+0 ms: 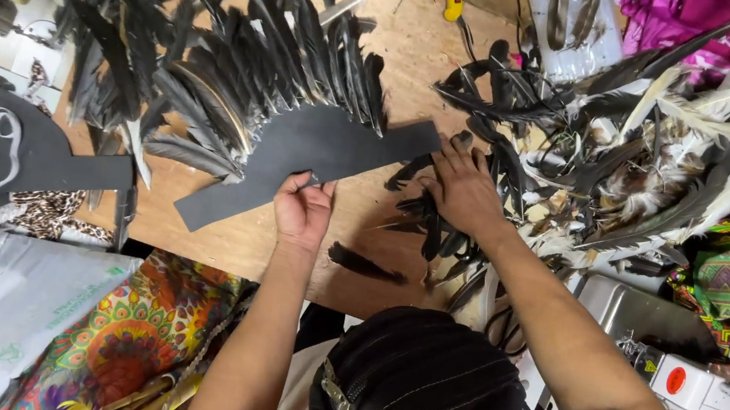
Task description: Gluing feathers onto a black cutout base using a hot glue gun to create a decorative item.
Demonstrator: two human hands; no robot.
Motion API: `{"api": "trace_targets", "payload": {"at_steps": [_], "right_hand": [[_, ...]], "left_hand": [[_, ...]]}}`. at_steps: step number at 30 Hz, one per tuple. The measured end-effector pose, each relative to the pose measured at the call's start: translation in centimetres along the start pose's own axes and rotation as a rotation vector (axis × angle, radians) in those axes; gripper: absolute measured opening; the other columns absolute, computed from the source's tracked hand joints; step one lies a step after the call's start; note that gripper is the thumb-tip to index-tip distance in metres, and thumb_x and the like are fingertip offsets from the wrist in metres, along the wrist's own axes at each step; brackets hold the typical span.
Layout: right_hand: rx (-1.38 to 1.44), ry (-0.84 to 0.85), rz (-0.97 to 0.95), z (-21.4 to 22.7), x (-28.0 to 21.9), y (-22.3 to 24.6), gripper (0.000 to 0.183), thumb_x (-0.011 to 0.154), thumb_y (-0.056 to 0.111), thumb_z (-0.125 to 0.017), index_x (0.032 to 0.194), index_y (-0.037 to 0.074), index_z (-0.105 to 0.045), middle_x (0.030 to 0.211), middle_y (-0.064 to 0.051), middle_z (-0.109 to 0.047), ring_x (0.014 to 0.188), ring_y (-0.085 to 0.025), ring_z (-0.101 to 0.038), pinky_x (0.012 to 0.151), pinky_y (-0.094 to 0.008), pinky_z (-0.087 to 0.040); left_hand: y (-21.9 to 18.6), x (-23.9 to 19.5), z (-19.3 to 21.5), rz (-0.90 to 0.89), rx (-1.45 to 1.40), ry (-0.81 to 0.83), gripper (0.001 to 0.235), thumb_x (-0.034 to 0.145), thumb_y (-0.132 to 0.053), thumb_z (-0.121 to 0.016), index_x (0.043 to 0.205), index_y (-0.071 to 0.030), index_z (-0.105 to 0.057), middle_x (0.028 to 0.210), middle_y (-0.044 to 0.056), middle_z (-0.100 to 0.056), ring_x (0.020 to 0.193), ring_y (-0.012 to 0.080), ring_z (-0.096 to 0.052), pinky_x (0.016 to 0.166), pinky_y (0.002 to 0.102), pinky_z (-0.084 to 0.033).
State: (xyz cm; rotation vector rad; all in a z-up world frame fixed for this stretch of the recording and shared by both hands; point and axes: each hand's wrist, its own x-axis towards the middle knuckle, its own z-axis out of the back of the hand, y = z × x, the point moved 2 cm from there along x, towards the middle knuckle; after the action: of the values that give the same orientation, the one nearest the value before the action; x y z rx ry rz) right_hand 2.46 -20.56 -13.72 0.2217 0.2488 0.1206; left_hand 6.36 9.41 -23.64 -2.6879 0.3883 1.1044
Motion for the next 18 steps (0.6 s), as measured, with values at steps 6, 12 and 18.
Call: {"api": "trace_targets", "payload": {"at_steps": [6,12,18], "right_hand": [[-0.047,-0.096,0.025,-1.6,-5.2,1.1,0.068,0.113,0.055,-0.056,0.165,0.011,-0.052,0.172,-0.013,-0.051,0.161,-0.035,-0.042,0.134,-0.063,-0.021],[-0.054,-0.186,-0.061,-2.9,-9.7,1.9,0.066,0.111,0.055,-0.059,0.156,0.006,-0.060,0.165,-0.015,-0.056,0.162,-0.037,-0.041,0.134,-0.063,-0.023],[0.004,-0.403,-0.076,-4.4,-13.2,3.3,0.036,0.114,0.030,-0.059,0.138,0.004,-0.068,0.124,-0.015,-0.067,0.129,-0.038,-0.065,0.126,-0.061,-0.039]], "left_hand": [[0.9,-1.6,-1.6,0.046,0.039,0.013,0.022,0.087,0.003,-0.071,0.105,-0.006,-0.079,0.107,0.017,-0.084,0.111,0.0359,-0.081,0.121,0.057,-0.057],[1.8,-1.1,-1.1,0.031,0.175,0.010,0.007,0.093,-0.005,-0.077,0.098,-0.010,-0.076,0.105,0.014,-0.086,0.109,0.0306,-0.083,0.122,0.055,-0.058],[0.9,-4.9,-3.4,0.105,0.543,-0.108,0.012,0.106,-0.023,-0.073,0.106,-0.011,-0.075,0.114,0.020,-0.084,0.114,0.0333,-0.083,0.107,0.045,-0.068]]}}
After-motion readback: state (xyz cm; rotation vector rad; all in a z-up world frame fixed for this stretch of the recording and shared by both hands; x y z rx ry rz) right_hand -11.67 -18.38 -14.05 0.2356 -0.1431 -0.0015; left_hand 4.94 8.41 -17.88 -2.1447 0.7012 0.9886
